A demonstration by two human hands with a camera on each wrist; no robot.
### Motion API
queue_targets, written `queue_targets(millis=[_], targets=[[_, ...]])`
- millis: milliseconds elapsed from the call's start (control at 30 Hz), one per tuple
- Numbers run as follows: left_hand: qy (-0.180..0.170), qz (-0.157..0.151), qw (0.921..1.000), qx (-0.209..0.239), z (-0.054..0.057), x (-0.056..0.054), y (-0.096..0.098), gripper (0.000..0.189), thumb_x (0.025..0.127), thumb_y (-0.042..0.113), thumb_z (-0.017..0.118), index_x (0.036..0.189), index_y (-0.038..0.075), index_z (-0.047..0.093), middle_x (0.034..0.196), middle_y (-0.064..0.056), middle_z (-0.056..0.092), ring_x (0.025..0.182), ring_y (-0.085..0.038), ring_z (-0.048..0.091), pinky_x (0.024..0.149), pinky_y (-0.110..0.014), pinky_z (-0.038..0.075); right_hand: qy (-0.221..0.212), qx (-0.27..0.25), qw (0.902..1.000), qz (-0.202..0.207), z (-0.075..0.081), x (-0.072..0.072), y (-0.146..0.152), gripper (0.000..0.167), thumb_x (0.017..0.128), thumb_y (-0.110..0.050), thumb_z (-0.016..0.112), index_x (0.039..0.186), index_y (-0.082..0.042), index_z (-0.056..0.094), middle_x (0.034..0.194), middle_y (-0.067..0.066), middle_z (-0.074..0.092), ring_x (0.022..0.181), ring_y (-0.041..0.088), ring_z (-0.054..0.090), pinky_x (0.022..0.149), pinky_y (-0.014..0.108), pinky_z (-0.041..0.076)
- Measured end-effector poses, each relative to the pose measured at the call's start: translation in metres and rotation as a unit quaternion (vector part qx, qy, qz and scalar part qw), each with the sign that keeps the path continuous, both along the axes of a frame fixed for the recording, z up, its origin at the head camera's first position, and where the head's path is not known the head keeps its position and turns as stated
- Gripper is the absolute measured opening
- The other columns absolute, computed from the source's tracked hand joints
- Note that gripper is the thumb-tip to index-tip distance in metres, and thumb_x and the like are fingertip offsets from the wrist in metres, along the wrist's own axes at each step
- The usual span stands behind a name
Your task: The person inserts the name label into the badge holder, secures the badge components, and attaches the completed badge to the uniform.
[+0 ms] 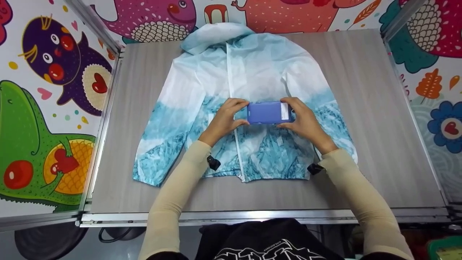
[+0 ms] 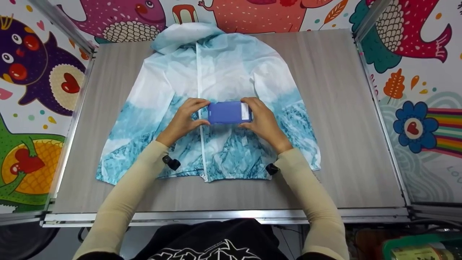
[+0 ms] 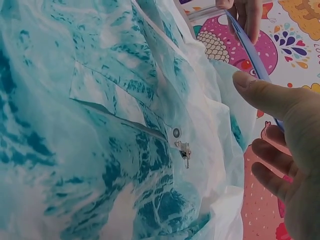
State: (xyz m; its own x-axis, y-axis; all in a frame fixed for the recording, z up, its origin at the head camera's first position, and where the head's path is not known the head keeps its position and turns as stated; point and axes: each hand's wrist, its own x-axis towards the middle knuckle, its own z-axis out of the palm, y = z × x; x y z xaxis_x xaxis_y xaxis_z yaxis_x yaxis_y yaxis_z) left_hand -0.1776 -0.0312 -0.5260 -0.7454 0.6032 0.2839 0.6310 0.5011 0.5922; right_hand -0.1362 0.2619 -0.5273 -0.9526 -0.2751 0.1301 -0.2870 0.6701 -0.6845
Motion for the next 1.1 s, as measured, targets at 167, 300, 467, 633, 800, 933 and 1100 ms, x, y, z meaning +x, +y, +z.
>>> queue_targets(millis=[167,300,467,633,800,933,1100], targets=[[0.013,-0.006,0.9999,0.01,0.001,0.001,0.005,0.061,0.085,0.031,0.074,0.139,0.007,0.057,0.137,-0.008,0.058,0.127,-0.024,0.052,0.104,-0.034,0.049,0.004,-0.003,1.0,0.0,0.002,0.001,-0.003,0.081,0.076,-0.02,0.086,0.146,-0.015,0.044,0.14,0.013,0.052,0.118,0.033,0.056,0.095,0.052,0.049],[0.01,-0.008,0.9997,0.023,0.0,0.002,0.009,0.061,0.085,0.03,0.075,0.138,0.006,0.058,0.136,-0.009,0.059,0.126,-0.025,0.054,0.103,-0.035,0.05,0.001,-0.006,1.0,0.004,0.002,0.003,-0.005,0.08,0.077,-0.021,0.085,0.146,-0.014,0.044,0.141,0.013,0.051,0.12,0.033,0.056,0.097,0.053,0.049],[0.001,-0.004,0.9994,0.034,-0.001,0.003,0.011,0.061,0.084,0.03,0.075,0.138,0.006,0.058,0.135,-0.009,0.06,0.126,-0.024,0.054,0.104,-0.035,0.05,0.012,-0.017,0.9998,0.009,0.003,0.004,-0.008,0.079,0.078,-0.019,0.085,0.146,-0.012,0.044,0.143,0.014,0.051,0.122,0.034,0.055,0.097,0.054,0.049],[-0.007,-0.001,0.9992,0.039,-0.001,0.004,0.012,0.063,0.084,0.031,0.075,0.139,0.006,0.056,0.137,-0.009,0.059,0.128,-0.024,0.053,0.105,-0.035,0.049,0.014,-0.018,0.9997,0.012,0.005,0.004,-0.009,0.08,0.077,-0.017,0.085,0.145,-0.011,0.044,0.144,0.014,0.05,0.122,0.035,0.056,0.096,0.054,0.05],[-0.012,-0.002,0.9992,0.038,0.0,0.004,0.015,0.064,0.084,0.032,0.074,0.14,0.007,0.055,0.137,-0.008,0.058,0.129,-0.023,0.052,0.106,-0.036,0.049,0.013,-0.014,0.9998,0.01,0.005,0.004,-0.009,0.08,0.078,-0.018,0.085,0.146,-0.013,0.044,0.143,0.015,0.05,0.121,0.035,0.056,0.096,0.054,0.05],[-0.013,0.003,0.9993,0.036,-0.001,0.004,0.015,0.064,0.084,0.032,0.073,0.14,0.006,0.055,0.138,-0.008,0.058,0.13,-0.023,0.052,0.106,-0.036,0.049,0.015,-0.015,0.9997,0.014,0.005,0.003,-0.009,0.079,0.078,-0.021,0.084,0.146,-0.012,0.043,0.143,0.015,0.05,0.12,0.035,0.056,0.095,0.054,0.051],[-0.012,-0.006,0.9991,0.04,0.003,0.005,0.016,0.064,0.085,0.033,0.073,0.141,0.007,0.054,0.139,-0.009,0.057,0.132,-0.024,0.05,0.107,-0.037,0.047,0.024,-0.017,0.9995,0.012,0.007,0.003,-0.006,0.081,0.075,-0.02,0.087,0.144,-0.012,0.046,0.14,0.015,0.052,0.121,0.035,0.056,0.096,0.054,0.05]])
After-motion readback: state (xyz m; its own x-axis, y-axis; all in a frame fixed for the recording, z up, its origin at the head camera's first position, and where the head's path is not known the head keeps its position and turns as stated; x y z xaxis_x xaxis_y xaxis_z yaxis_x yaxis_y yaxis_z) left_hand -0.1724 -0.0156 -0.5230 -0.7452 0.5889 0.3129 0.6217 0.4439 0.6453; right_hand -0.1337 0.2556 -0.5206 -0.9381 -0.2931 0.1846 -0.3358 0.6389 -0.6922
